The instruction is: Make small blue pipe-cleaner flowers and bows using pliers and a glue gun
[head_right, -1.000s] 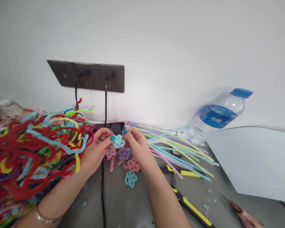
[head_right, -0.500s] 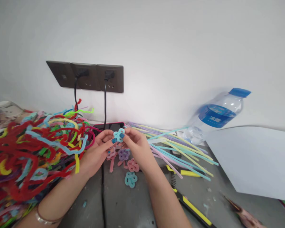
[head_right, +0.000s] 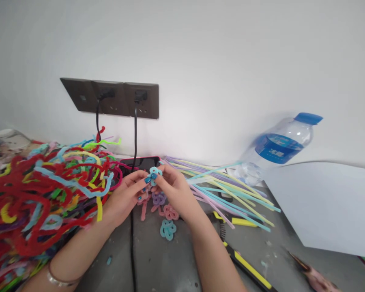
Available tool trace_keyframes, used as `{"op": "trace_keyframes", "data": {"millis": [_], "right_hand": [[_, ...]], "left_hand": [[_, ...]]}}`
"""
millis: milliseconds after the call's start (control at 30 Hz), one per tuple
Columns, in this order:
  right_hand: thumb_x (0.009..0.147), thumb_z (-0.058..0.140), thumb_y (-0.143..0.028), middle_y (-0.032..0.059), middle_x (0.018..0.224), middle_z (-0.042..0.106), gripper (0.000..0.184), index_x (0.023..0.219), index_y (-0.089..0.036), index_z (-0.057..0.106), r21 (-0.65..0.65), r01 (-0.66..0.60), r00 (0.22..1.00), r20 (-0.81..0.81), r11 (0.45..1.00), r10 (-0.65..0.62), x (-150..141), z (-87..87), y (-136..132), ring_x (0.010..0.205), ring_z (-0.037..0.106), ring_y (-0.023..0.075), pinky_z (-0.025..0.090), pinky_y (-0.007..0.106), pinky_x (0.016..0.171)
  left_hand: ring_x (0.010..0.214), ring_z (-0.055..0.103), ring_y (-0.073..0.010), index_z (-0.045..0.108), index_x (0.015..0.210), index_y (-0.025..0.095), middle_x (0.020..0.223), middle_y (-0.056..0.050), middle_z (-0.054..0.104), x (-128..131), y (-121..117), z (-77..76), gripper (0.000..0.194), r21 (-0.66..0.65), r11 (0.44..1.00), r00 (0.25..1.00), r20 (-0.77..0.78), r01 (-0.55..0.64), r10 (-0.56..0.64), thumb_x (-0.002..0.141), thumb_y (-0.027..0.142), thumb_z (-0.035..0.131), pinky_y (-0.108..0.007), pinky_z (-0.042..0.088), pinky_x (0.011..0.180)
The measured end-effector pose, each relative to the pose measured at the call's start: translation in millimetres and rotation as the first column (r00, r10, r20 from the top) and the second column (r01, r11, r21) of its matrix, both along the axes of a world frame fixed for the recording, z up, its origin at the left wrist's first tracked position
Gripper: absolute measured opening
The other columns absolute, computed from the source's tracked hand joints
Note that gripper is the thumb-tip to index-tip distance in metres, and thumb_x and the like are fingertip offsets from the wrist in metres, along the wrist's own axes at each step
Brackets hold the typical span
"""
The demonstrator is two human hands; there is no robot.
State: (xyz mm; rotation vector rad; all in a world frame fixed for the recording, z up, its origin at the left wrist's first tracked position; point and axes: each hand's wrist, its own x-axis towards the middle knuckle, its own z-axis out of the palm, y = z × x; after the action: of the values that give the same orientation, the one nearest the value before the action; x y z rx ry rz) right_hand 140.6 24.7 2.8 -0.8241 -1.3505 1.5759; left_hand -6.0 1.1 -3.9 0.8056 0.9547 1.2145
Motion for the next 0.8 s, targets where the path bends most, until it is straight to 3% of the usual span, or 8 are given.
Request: {"op": "trace_keyframes", "data": {"millis": [300,567,800], "right_hand": [[0.085,0.067,-0.044,-0.0030,0.068,0.055,0.024,0.086,-0.020,0.065,0.112,-0.076,0.994,0.085,0.991,0.067,10.0,5.5,0.9,0.058,0.046,0.0106,0.036,0.022,0.051],[0.085,0.067,-0.046,-0.0039,0.068,0.052,0.026,0.080,-0.022,0.057,-0.080,-0.085,0.995,-0.059,0.993,0.080,2.6,3.5,-3.5,0.056,0.046,0.0108,0.041,0.023,0.053],[0.084,0.069,-0.044,-0.0035,0.068,0.052,0.024,0.082,-0.021,0.062,-0.063,-0.064,0.995,-0.078,0.996,0.059,2.7,3.5,-2.5,0.056,0.043,0.0101,0.038,0.022,0.052]], "left_hand": [[0.048,0.035,-0.0046,0.066,0.071,0.013,0.054,0.006,0.044,-2.2,-0.9,4.7,0.033,-0.082,0.990,0.993,0.040,0.114,-0.111,0.059,0.037,0.084,-0.019,0.026,0.044],[0.052,0.037,-0.0049,0.066,0.071,0.014,0.064,0.002,0.053,2.7,-1.1,2.9,0.024,-0.072,0.997,0.991,0.133,0.032,-0.022,0.060,0.030,0.081,-0.018,0.026,0.045],[0.055,0.037,-0.0048,0.066,0.075,0.014,0.068,0.002,0.053,2.7,-2.7,-0.2,0.028,-0.049,0.997,0.983,0.179,0.057,-0.047,0.062,0.033,0.084,-0.015,0.029,0.045]]}}
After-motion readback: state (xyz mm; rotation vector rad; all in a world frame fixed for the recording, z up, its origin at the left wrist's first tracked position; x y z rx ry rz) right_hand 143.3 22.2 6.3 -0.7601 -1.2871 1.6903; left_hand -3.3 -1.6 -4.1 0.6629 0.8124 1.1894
